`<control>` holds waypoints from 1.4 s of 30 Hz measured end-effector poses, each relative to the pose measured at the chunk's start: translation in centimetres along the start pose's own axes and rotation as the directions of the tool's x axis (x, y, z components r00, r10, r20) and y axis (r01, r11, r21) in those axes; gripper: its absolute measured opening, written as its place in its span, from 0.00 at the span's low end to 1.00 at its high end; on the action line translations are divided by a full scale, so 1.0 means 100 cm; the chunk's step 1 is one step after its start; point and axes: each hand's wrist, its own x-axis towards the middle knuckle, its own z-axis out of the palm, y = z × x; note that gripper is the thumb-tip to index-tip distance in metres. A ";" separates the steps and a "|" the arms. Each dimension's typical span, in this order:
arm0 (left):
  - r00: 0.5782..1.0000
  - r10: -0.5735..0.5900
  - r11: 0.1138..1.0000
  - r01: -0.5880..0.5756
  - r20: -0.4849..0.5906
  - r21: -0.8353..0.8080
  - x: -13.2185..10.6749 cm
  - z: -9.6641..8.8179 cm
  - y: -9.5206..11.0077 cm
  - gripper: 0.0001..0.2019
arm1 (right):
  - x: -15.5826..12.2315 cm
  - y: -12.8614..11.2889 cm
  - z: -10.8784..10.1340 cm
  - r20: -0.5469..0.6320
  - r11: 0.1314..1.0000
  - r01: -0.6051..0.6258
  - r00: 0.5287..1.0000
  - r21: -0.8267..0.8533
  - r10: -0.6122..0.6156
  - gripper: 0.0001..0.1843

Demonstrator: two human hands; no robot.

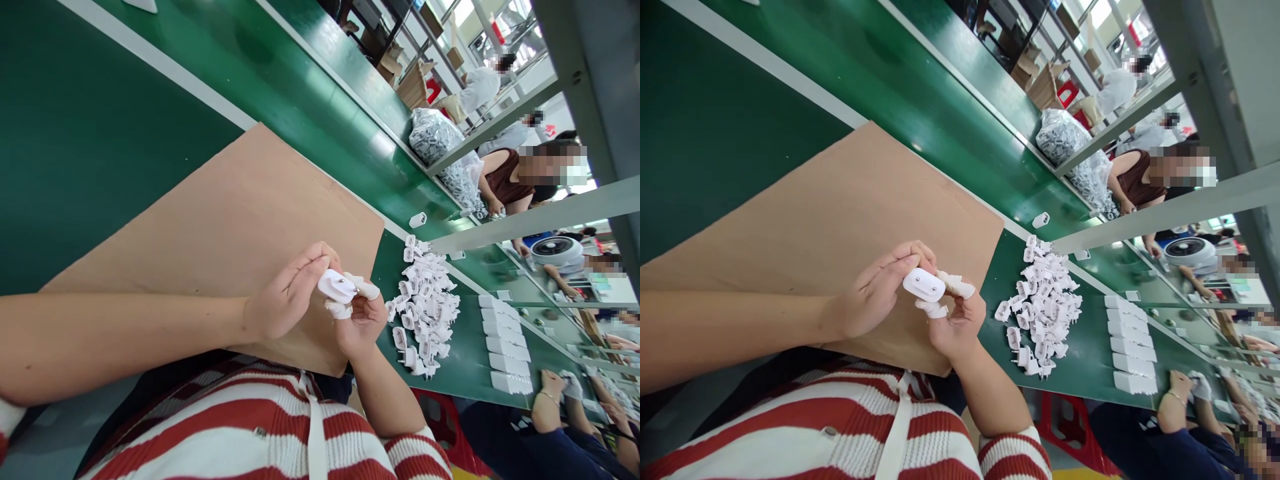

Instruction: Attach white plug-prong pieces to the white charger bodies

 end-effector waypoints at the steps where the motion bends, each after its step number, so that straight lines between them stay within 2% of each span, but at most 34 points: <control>1: 1.000 0.008 1.000 -0.008 0.000 0.000 -0.001 0.000 -0.001 0.17 | 0.000 0.000 0.000 -0.001 1.000 0.000 1.000 0.003 0.000 0.22; 4: 0.999 0.043 0.998 -0.043 0.008 -0.035 -0.004 0.001 -0.006 0.17 | 0.001 -0.001 0.000 -0.004 1.000 -0.006 1.000 -0.010 0.006 0.20; 7: 0.990 0.140 0.987 -0.138 0.026 -0.084 -0.010 0.001 -0.012 0.15 | -0.001 0.000 0.000 -0.001 0.999 0.003 1.000 -0.041 -0.003 0.19; 10: 0.967 0.250 0.966 -0.247 0.037 -0.068 -0.014 0.002 -0.015 0.13 | -0.005 0.003 -0.002 0.004 0.987 0.077 0.997 -0.139 -0.077 0.22; 12: 0.958 0.284 0.958 -0.282 0.035 -0.050 -0.014 0.002 -0.015 0.13 | -0.008 0.005 -0.002 0.001 0.967 0.138 0.990 -0.215 -0.141 0.25; 15: 0.975 0.221 0.975 -0.220 0.022 -0.032 -0.011 0.002 -0.011 0.15 | -0.009 0.005 -0.001 -0.004 0.929 0.199 0.978 -0.312 -0.211 0.27; 19: 1.000 0.029 0.999 -0.029 0.008 -0.041 -0.006 0.002 -0.007 0.18 | -0.003 -0.002 0.001 -0.001 0.905 0.229 0.969 -0.358 -0.246 0.25; 21: 1.000 -0.001 0.999 0.001 -0.015 -0.036 -0.008 0.004 -0.009 0.19 | 0.000 -0.005 0.002 0.004 0.929 0.195 0.979 -0.316 -0.205 0.23; 26: 0.990 0.123 0.992 -0.125 -0.069 -0.025 -0.015 0.008 -0.020 0.17 | 0.001 -0.006 0.002 0.005 0.991 0.020 1.000 -0.131 -0.019 0.17; 32: 0.990 0.140 0.990 -0.140 -0.011 0.007 -0.010 0.004 -0.018 0.16 | -0.002 -0.003 0.001 0.016 0.970 0.129 0.992 -0.208 -0.128 0.19; 38: 0.998 0.062 0.998 -0.062 0.000 -0.003 -0.005 0.000 -0.007 0.17 | -0.005 0.000 0.001 0.040 0.998 -0.053 0.998 -0.025 0.054 0.18; 42: 0.997 0.079 0.996 -0.079 0.001 -0.032 -0.007 0.000 -0.006 0.16 | -0.006 0.002 0.001 0.044 0.996 -0.087 0.995 -0.003 0.087 0.18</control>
